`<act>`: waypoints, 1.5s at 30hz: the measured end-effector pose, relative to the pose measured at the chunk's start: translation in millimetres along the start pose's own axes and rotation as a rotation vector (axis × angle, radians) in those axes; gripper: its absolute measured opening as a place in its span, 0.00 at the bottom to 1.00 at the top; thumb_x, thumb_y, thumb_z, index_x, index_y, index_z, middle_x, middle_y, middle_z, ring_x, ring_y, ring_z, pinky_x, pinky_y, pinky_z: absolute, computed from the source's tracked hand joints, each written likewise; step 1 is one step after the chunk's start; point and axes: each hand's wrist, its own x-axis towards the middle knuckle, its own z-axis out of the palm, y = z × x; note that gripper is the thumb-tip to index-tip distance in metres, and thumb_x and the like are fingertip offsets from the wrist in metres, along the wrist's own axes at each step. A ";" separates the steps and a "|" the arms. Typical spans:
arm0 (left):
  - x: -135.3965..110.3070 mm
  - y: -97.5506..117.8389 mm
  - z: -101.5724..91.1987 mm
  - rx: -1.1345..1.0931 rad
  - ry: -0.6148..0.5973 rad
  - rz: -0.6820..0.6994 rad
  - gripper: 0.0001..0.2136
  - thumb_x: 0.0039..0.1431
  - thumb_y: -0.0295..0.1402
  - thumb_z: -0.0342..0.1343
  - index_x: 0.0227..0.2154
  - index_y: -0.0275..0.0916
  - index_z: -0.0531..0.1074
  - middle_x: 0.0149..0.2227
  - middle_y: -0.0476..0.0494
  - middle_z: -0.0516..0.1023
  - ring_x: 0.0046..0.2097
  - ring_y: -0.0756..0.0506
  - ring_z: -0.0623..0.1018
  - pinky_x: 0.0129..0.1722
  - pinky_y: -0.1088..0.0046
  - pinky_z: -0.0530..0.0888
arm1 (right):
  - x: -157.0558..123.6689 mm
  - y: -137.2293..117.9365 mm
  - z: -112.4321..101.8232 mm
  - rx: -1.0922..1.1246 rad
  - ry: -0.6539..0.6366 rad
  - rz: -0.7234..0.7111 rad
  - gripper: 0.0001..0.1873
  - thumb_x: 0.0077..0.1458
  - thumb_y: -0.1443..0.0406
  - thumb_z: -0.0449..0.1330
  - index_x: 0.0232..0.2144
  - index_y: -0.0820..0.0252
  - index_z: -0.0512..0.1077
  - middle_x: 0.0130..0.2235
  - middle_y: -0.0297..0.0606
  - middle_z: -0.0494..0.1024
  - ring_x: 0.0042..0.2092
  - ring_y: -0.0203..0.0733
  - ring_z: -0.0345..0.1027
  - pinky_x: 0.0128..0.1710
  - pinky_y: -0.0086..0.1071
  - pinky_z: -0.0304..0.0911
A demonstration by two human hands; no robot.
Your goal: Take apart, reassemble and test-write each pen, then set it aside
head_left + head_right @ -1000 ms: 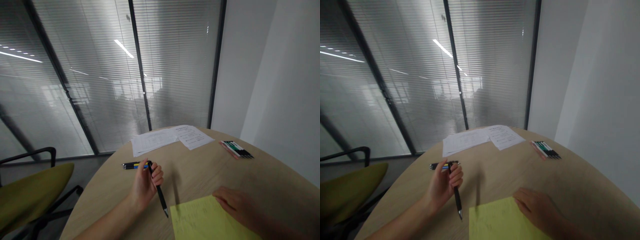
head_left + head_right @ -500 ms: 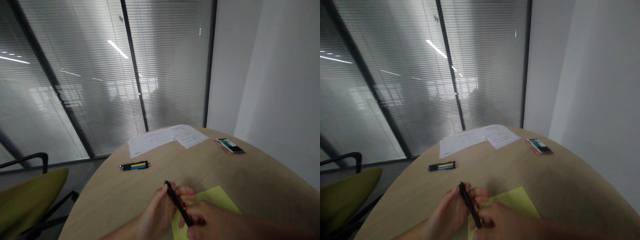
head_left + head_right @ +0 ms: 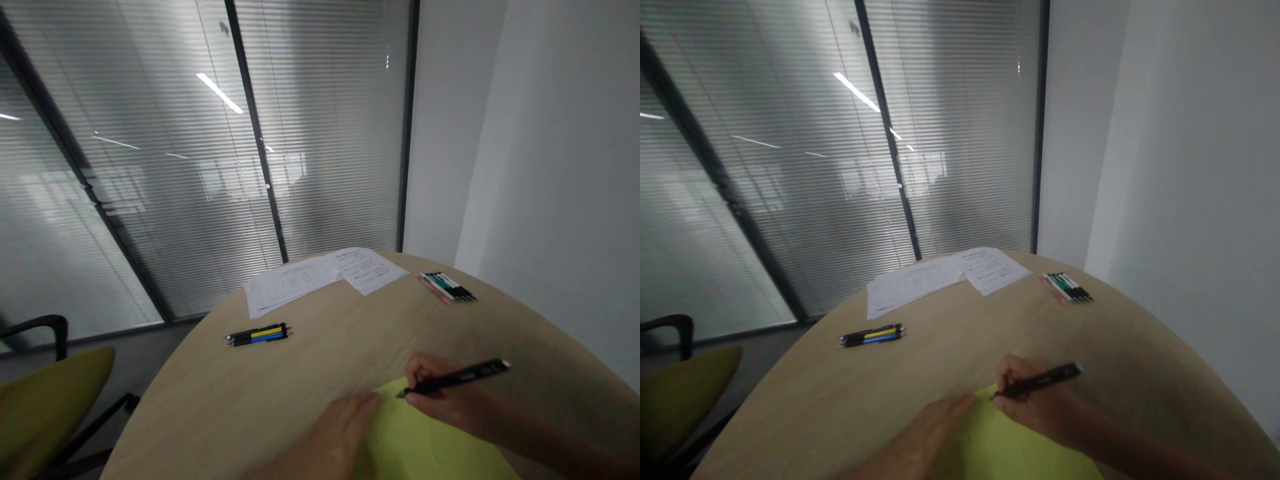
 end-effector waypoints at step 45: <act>-9.2 -18.4 41.4 0.377 0.143 0.160 0.20 0.58 0.38 0.46 0.54 0.47 0.54 0.55 0.36 0.60 0.53 0.37 0.64 0.45 0.60 0.68 | -4.3 5.6 52.7 -0.204 -0.033 0.121 0.12 0.44 0.68 0.50 0.15 0.59 0.49 0.18 0.26 0.53 0.22 0.31 0.50 0.22 0.25 0.46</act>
